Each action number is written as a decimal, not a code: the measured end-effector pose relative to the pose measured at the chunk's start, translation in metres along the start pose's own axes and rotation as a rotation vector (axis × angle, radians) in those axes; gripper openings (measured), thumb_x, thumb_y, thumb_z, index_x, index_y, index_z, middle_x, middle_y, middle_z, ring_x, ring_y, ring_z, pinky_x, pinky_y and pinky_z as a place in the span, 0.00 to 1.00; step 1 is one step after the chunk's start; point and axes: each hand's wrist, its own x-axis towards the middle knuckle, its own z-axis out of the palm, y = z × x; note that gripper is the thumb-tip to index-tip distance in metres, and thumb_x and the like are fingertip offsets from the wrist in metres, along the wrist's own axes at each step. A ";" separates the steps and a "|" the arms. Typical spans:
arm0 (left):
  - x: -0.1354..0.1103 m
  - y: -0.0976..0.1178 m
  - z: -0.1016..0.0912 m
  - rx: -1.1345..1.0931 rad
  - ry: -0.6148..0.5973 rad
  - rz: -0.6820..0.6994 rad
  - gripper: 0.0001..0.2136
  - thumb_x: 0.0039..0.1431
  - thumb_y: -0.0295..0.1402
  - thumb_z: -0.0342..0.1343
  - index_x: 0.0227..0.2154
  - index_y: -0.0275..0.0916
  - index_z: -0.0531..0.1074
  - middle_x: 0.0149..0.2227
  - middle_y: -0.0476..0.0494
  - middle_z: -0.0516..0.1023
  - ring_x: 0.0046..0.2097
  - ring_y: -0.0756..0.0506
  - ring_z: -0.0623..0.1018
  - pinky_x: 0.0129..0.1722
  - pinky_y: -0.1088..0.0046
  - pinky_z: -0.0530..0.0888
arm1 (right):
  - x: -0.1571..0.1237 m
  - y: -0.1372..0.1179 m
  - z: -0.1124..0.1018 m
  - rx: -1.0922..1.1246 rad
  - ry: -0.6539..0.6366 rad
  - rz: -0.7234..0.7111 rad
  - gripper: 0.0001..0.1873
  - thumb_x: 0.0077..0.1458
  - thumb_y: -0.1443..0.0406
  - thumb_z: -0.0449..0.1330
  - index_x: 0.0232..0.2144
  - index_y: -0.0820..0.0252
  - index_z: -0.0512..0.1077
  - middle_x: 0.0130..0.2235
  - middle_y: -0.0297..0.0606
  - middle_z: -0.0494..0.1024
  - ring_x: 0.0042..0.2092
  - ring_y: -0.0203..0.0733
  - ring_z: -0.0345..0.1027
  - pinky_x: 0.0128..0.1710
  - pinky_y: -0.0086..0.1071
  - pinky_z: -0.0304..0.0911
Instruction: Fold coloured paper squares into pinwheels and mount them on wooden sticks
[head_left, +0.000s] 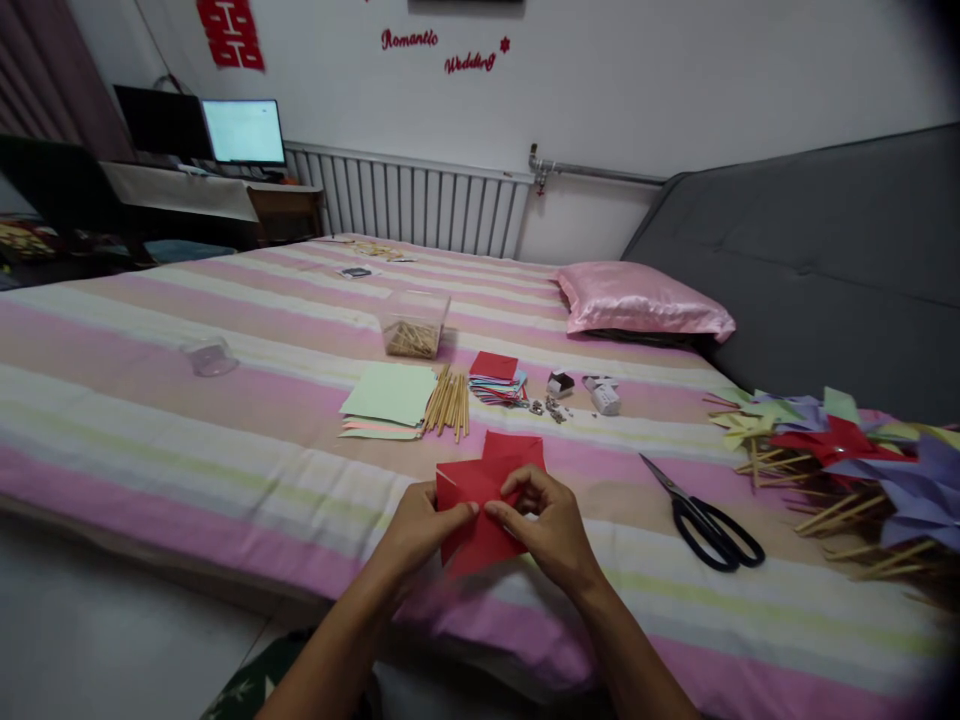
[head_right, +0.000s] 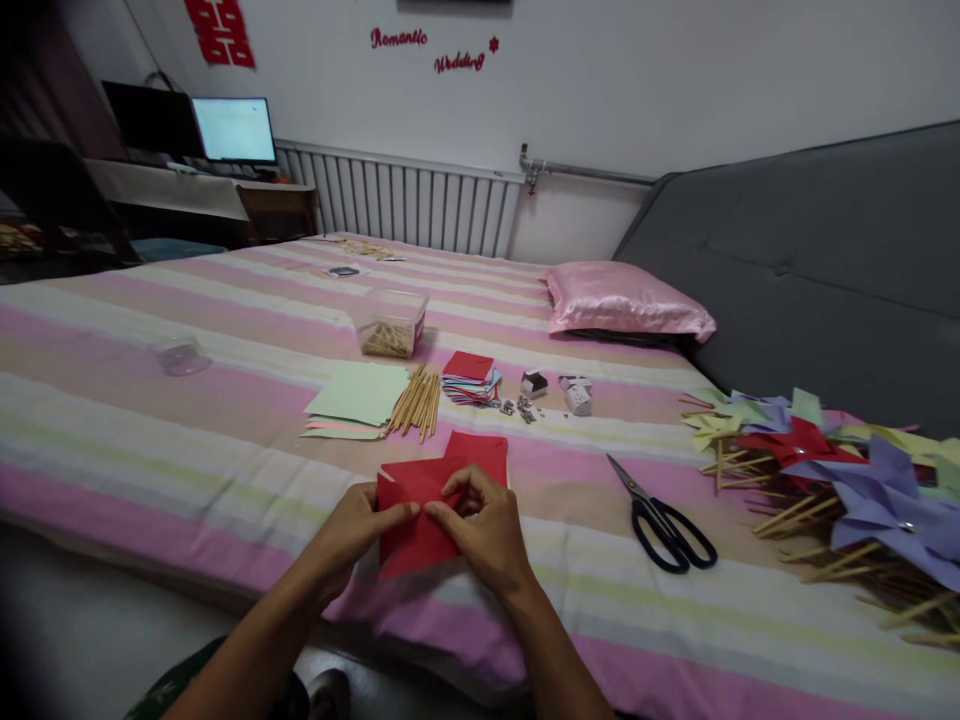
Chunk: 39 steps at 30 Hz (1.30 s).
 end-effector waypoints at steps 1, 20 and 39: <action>0.002 -0.002 -0.001 0.016 -0.001 0.002 0.06 0.34 0.30 0.64 0.17 0.33 0.74 0.18 0.48 0.74 0.21 0.50 0.69 0.23 0.77 0.63 | 0.000 0.000 0.000 0.007 -0.003 0.002 0.11 0.44 0.61 0.64 0.26 0.60 0.66 0.24 0.30 0.68 0.23 0.32 0.60 0.22 0.25 0.57; -0.008 0.001 0.002 -0.055 -0.077 0.058 0.05 0.35 0.29 0.63 0.20 0.34 0.76 0.21 0.45 0.76 0.26 0.46 0.73 0.26 0.74 0.67 | -0.001 -0.002 0.001 0.150 0.004 0.044 0.25 0.51 0.54 0.57 0.48 0.60 0.66 0.17 0.27 0.62 0.19 0.34 0.58 0.20 0.27 0.59; 0.009 0.005 -0.007 -0.333 0.241 0.032 0.12 0.36 0.32 0.64 0.26 0.31 0.74 0.23 0.47 0.77 0.25 0.49 0.73 0.25 0.76 0.67 | -0.004 -0.008 -0.005 0.092 -0.127 -0.035 0.15 0.52 0.65 0.56 0.44 0.57 0.69 0.28 0.35 0.76 0.26 0.37 0.72 0.29 0.31 0.68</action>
